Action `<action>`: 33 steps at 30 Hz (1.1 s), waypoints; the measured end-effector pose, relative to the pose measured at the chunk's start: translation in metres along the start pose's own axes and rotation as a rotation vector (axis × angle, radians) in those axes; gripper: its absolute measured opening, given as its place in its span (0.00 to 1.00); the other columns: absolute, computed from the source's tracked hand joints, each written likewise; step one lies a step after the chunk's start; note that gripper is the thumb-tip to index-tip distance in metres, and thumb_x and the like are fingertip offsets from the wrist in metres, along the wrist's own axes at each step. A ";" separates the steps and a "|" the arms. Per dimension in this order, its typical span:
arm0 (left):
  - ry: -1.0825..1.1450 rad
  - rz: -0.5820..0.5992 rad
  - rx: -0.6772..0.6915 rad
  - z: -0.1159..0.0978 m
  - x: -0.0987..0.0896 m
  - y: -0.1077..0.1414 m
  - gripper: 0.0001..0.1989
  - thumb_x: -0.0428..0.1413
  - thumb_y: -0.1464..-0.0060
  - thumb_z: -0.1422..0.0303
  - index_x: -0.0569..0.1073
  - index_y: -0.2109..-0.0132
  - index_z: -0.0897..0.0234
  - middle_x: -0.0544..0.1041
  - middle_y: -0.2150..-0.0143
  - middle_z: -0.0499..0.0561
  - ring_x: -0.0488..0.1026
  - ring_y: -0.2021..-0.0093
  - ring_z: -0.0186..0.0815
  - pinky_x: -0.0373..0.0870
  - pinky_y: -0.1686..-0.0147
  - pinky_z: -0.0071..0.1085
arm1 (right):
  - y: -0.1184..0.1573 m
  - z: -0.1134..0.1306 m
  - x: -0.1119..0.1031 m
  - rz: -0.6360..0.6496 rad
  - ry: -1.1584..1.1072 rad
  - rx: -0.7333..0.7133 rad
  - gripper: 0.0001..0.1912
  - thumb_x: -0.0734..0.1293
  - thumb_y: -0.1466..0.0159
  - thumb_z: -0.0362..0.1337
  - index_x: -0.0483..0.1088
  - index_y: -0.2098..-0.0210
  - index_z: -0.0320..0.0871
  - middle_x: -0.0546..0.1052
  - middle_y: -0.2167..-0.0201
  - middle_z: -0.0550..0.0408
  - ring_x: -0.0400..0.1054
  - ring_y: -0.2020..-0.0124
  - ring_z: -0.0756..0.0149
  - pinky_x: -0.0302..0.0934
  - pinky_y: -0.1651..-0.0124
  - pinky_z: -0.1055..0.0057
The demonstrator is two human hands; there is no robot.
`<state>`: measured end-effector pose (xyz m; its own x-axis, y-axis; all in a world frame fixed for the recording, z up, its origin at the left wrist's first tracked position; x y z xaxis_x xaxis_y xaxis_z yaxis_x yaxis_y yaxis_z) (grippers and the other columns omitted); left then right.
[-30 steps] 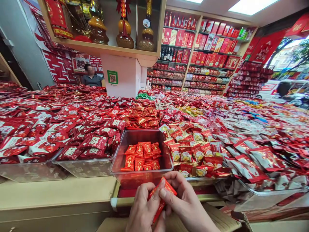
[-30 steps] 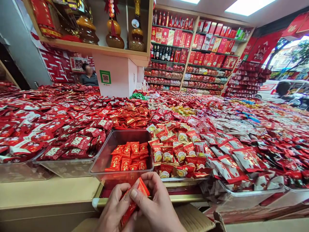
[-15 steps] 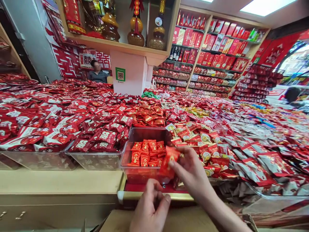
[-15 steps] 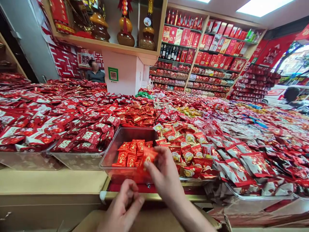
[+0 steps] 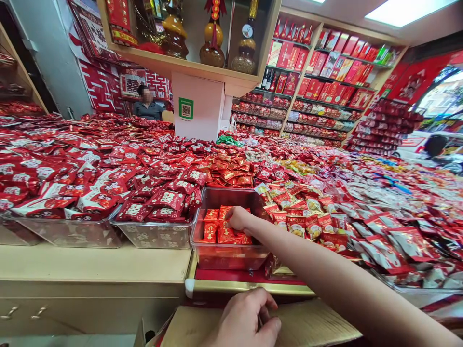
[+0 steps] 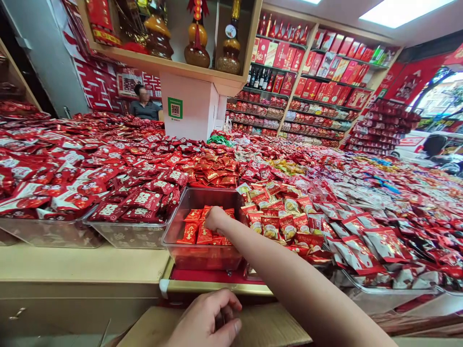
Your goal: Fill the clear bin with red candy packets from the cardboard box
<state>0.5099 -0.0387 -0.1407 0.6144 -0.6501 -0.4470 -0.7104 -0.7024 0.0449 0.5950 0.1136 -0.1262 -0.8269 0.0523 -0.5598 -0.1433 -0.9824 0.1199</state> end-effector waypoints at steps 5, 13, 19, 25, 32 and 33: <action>0.000 -0.009 -0.014 0.000 0.001 0.002 0.09 0.52 0.57 0.71 0.73 0.66 0.61 0.74 0.76 0.47 0.67 0.75 0.33 0.59 0.73 0.27 | 0.002 0.005 -0.016 -0.029 -0.029 0.124 0.23 0.65 0.51 0.20 0.62 0.56 0.35 0.70 0.75 0.56 0.63 0.78 0.72 0.60 0.75 0.74; 0.644 -0.561 0.001 0.005 -0.023 0.004 0.12 0.52 0.49 0.62 0.55 0.62 0.59 0.67 0.67 0.46 0.67 0.71 0.30 0.65 0.70 0.27 | 0.051 0.050 -0.040 0.181 -0.441 0.028 0.15 0.64 0.51 0.22 0.61 0.64 0.40 0.68 0.78 0.63 0.62 0.80 0.78 0.60 0.76 0.79; 0.842 -0.610 -0.049 -0.003 -0.029 0.006 0.21 0.51 0.48 0.61 0.50 0.51 0.56 0.68 0.71 0.43 0.68 0.77 0.28 0.64 0.76 0.25 | 0.093 0.053 -0.043 0.404 -0.467 -0.079 0.16 0.67 0.57 0.23 0.62 0.69 0.39 0.68 0.80 0.65 0.60 0.81 0.79 0.58 0.76 0.80; 0.574 -0.027 -0.203 0.010 0.004 -0.002 0.09 0.51 0.52 0.68 0.64 0.61 0.64 0.63 0.75 0.42 0.61 0.79 0.25 0.55 0.80 0.21 | 0.053 0.044 -0.055 0.061 0.026 -0.192 0.16 0.66 0.54 0.27 0.60 0.66 0.41 0.68 0.73 0.60 0.62 0.75 0.75 0.58 0.72 0.78; 0.306 0.070 -0.149 0.002 0.002 0.000 0.09 0.50 0.53 0.69 0.66 0.63 0.67 0.63 0.73 0.44 0.59 0.72 0.29 0.58 0.71 0.25 | 0.025 0.032 -0.011 0.247 0.480 -0.072 0.15 0.67 0.57 0.26 0.66 0.67 0.38 0.71 0.74 0.57 0.61 0.76 0.72 0.52 0.79 0.80; 0.280 0.080 -0.143 0.002 0.001 0.001 0.09 0.50 0.53 0.69 0.67 0.62 0.67 0.64 0.73 0.44 0.59 0.72 0.29 0.58 0.70 0.26 | 0.025 0.030 -0.006 0.283 0.503 -0.051 0.16 0.67 0.57 0.26 0.67 0.67 0.37 0.71 0.74 0.56 0.61 0.76 0.72 0.51 0.80 0.80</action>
<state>0.5095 -0.0391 -0.1426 0.6434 -0.7453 -0.1748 -0.7170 -0.6667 0.2036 0.5804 0.0941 -0.0950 -0.4672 -0.2930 -0.8342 0.0822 -0.9538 0.2890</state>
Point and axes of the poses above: each hand's wrist, its own y-axis away from the middle knuckle, its own x-axis out of the palm, z = x × y, the point moved 4 cm from there along -y, towards the middle knuckle
